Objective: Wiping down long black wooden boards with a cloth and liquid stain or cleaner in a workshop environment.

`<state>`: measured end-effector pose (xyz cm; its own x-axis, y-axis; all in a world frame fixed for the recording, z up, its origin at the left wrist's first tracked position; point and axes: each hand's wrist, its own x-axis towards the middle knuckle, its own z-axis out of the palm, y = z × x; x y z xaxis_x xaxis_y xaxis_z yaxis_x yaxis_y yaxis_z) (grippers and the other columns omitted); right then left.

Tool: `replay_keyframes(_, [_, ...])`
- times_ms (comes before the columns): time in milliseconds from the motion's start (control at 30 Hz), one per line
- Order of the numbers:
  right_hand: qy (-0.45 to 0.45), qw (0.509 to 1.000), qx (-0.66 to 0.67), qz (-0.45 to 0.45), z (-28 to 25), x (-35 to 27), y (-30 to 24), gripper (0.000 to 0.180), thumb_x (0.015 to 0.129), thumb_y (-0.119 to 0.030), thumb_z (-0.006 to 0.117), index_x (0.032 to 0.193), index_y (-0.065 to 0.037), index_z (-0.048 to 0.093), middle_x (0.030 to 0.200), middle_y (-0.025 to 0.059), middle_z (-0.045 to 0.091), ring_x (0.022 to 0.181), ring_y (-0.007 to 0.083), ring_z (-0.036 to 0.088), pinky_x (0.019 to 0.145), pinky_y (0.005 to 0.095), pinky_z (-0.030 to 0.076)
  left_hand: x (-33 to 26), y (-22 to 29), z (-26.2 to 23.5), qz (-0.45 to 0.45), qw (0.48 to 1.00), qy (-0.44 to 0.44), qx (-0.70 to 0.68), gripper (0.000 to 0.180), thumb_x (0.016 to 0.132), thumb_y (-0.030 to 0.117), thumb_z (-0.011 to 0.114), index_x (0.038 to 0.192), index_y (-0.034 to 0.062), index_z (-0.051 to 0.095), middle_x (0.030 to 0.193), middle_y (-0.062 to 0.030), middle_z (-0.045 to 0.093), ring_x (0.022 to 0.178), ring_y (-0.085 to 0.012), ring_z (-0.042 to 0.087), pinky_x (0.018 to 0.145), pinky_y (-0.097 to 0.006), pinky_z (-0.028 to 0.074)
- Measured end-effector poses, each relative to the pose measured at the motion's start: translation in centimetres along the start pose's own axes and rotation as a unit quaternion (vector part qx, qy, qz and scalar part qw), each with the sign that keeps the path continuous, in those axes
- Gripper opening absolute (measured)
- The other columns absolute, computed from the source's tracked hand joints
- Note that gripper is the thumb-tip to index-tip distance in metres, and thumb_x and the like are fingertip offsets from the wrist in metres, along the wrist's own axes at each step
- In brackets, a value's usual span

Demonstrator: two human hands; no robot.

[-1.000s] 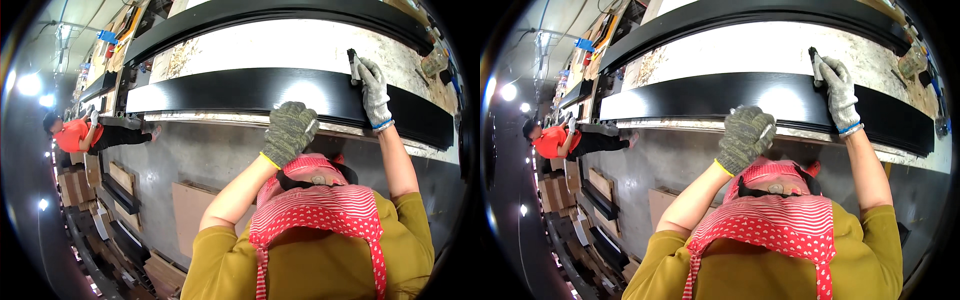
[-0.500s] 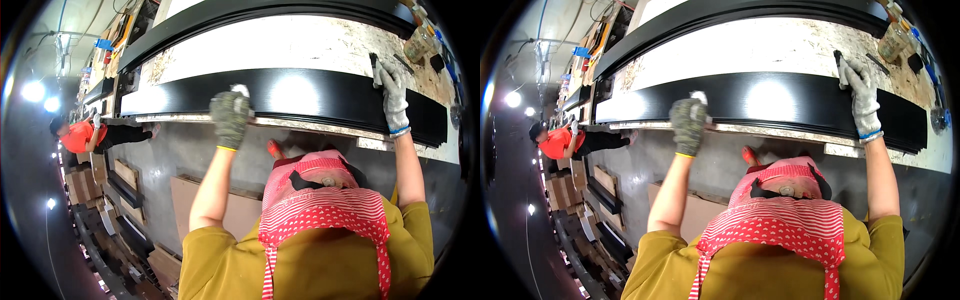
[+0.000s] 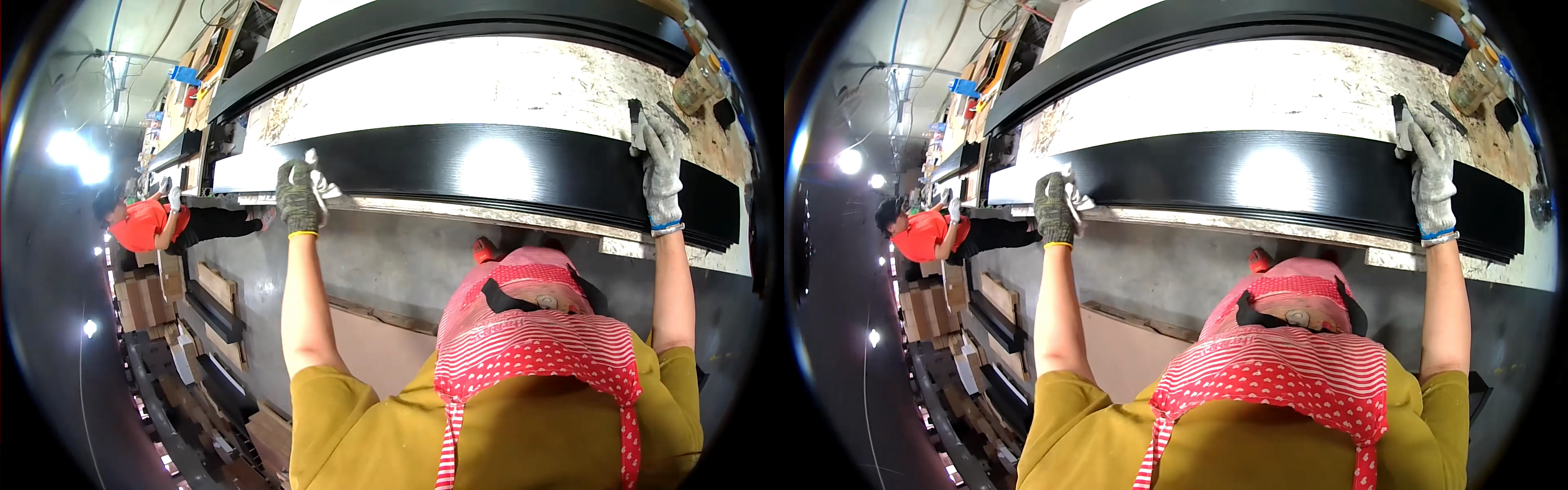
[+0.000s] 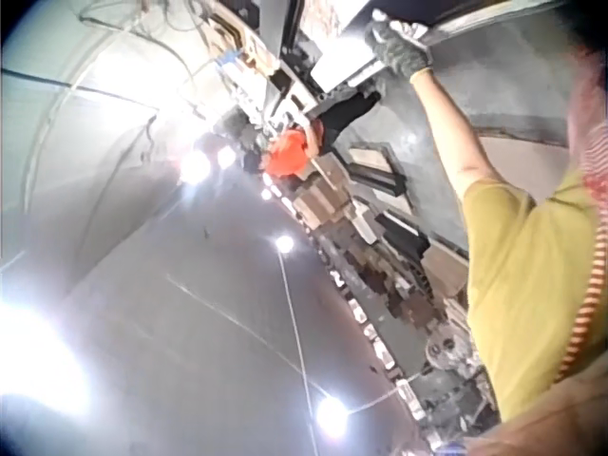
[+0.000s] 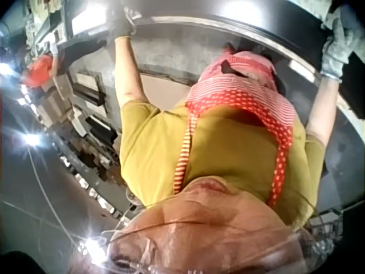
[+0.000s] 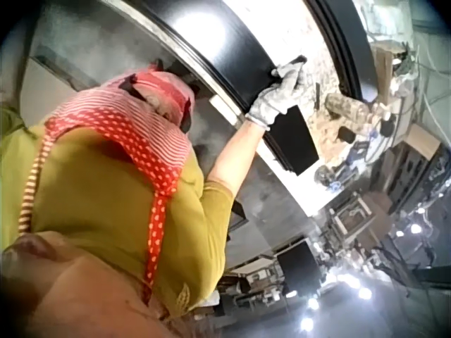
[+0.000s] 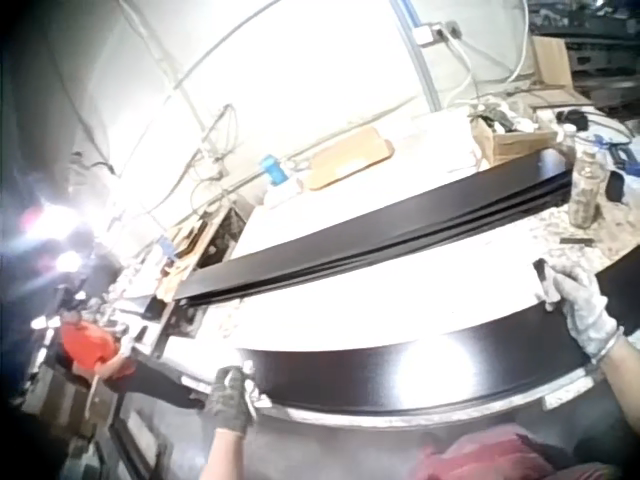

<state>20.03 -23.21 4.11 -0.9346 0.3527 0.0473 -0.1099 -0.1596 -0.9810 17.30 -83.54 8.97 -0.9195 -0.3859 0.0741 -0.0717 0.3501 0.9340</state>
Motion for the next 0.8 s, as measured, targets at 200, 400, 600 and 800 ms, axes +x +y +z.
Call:
replay_keyframes(200, [0.033,0.997,-0.067,0.005,0.1,-0.2,0.4,0.03,0.096,-0.019,0.063,0.117,0.003,0.064,0.088,0.0034,0.063,0.073,0.0107,0.056,0.068,0.0258,0.046,-5.4,-1.9,5.2,0.301,0.904,-0.027,0.304,0.02,0.083,0.024,0.075,0.094,0.0103,0.065,0.083,-0.01,0.062,0.081,-0.0288,0.06,0.082,-0.044,0.048])
replay_keyframes(400, [0.081,0.993,-0.084,-0.003,0.5,0.4,0.8,0.033,0.095,-0.023,0.064,0.118,0.001,0.065,0.091,0.0019,0.064,0.073,0.0085,0.055,0.065,0.0234,0.042,-8.6,3.1,8.9,0.357,0.857,-0.207,0.309,0.014,0.085,0.025,0.07,0.088,0.0119,0.067,0.089,-0.0127,0.063,0.085,-0.0329,0.061,0.081,-0.045,0.048])
replay_keyframes(600, [0.091,0.992,-0.088,-0.013,0.5,-0.1,0.6,0.035,0.095,-0.023,0.065,0.121,0.0,0.064,0.094,0.0034,0.065,0.072,0.0086,0.056,0.063,0.0223,0.041,-2.2,-0.5,2.8,0.233,0.87,-0.027,0.433,0.018,0.087,0.03,0.066,0.093,0.0132,0.065,0.093,-0.0115,0.063,0.089,-0.0318,0.059,0.079,-0.045,0.046])
replay_keyframes(800, [0.074,0.992,-0.097,-0.016,0.3,-0.4,0.6,0.032,0.095,-0.021,0.064,0.117,0.002,0.064,0.09,0.0046,0.065,0.075,0.0111,0.058,0.068,0.0255,0.047,-11.9,4.4,13.7,0.481,0.797,-0.132,0.341,0.016,0.084,0.028,0.068,0.091,0.0147,0.065,0.097,-0.0088,0.061,0.103,-0.0302,0.055,0.088,-0.049,0.041])
